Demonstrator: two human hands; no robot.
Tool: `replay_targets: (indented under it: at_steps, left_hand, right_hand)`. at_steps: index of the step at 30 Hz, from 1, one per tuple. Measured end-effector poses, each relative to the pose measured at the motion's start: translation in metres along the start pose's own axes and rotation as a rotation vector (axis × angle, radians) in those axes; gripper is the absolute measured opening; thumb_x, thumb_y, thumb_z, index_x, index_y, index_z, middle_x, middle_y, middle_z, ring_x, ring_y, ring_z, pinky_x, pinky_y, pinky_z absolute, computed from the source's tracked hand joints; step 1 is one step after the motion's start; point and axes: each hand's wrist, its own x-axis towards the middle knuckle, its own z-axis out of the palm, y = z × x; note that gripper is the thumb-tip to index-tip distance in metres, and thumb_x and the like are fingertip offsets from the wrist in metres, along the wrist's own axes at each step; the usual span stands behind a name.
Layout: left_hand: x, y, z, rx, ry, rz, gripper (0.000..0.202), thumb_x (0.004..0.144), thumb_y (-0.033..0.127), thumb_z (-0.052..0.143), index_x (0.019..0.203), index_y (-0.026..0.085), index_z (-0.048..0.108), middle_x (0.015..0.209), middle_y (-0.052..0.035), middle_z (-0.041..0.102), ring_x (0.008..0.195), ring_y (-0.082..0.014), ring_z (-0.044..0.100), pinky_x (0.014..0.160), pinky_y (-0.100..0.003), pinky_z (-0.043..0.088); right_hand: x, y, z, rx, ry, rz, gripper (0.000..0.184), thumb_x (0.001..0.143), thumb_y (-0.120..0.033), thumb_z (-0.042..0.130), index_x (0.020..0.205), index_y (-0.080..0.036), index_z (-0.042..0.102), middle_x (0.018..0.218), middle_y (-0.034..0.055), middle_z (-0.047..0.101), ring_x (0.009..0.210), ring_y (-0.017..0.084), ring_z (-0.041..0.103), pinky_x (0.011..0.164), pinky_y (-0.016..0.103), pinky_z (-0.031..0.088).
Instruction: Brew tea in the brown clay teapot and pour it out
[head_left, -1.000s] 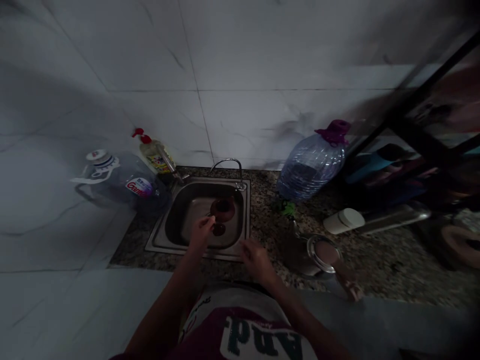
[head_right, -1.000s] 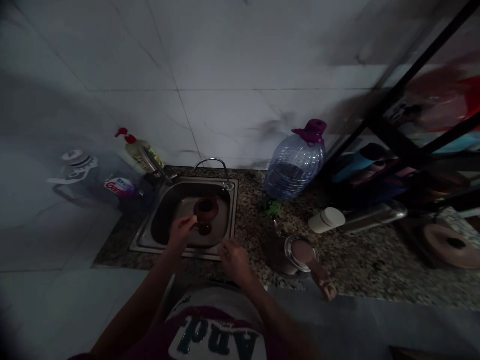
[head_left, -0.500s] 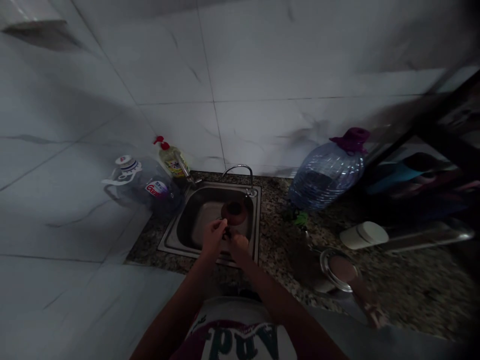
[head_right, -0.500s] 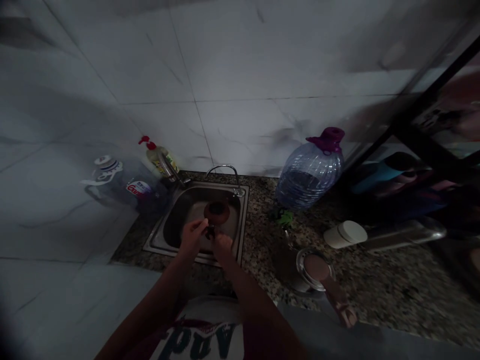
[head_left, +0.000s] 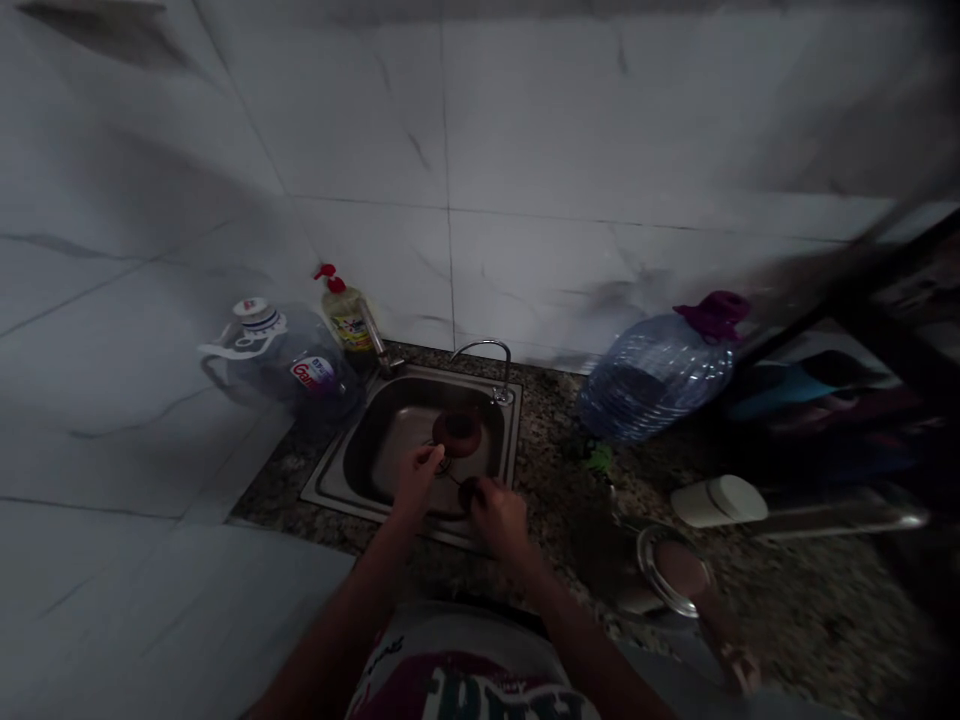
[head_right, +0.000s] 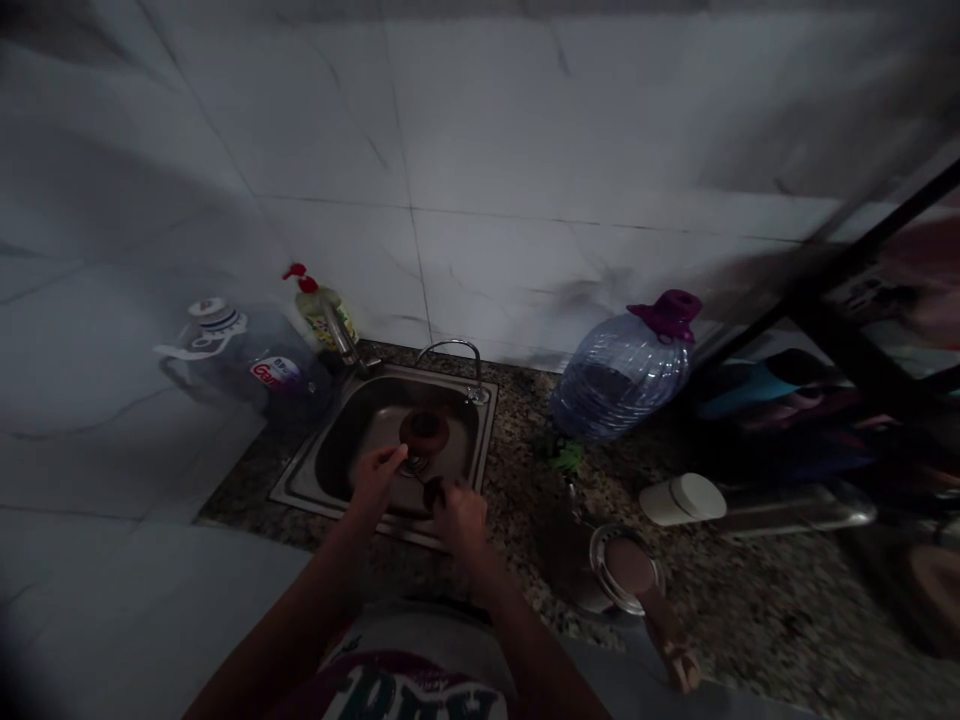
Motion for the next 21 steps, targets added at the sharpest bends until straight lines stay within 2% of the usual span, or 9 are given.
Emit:
replay_targets:
  at_steps: [4,8,14,21]
  left_hand:
    - [0.001,-0.008,-0.007,0.009,-0.011,-0.004,0.043,0.063,0.058,0.074,0.060,0.016,0.067,0.056,0.0006,0.055,0.061,-0.0145,0.048,0.060,-0.028,0.034]
    - [-0.002,-0.009,-0.012,0.013,-0.028,-0.013,0.044,0.063,0.059,0.074,0.058,0.015,0.068,0.055,0.0000,0.054,0.060,-0.0143,0.047,0.059,-0.028,0.033]
    - [-0.005,-0.014,-0.017,-0.012,-0.014,-0.034,0.045,0.061,0.060,0.076,0.059,0.015,0.069,0.056,-0.0013,0.055,0.059,-0.0142,0.046,0.058,-0.027,0.033]
    - [-0.008,-0.026,-0.020,-0.062,-0.015,-0.098,0.047,0.054,0.060,0.080,0.064,0.014,0.072,0.061,-0.0035,0.061,0.063,-0.0159,0.051,0.060,-0.028,0.038]
  right_hand:
    - [0.018,0.007,-0.048,-0.171,0.026,-0.128,0.026,0.097,-0.024,0.045,0.112,-0.021,0.066,0.110,0.0082,0.069,0.091,0.018,0.067,0.068,0.027,0.040]
    - [0.049,0.001,-0.075,-0.313,-0.016,-0.349,0.031,0.100,-0.024,0.038,0.117,-0.018,0.064,0.114,0.0126,0.065,0.088,0.020,0.065,0.066,0.029,0.040]
    - [0.080,-0.016,-0.081,-0.384,-0.088,-0.586,0.035,0.100,-0.021,0.034,0.119,-0.016,0.063,0.112,0.0168,0.063,0.090,0.022,0.064,0.067,0.031,0.041]
    - [0.106,-0.015,-0.073,-0.305,-0.128,-0.631,0.030,0.099,-0.022,0.043,0.120,-0.020,0.064,0.119,0.0103,0.064,0.097,0.019,0.064,0.076,0.028,0.043]
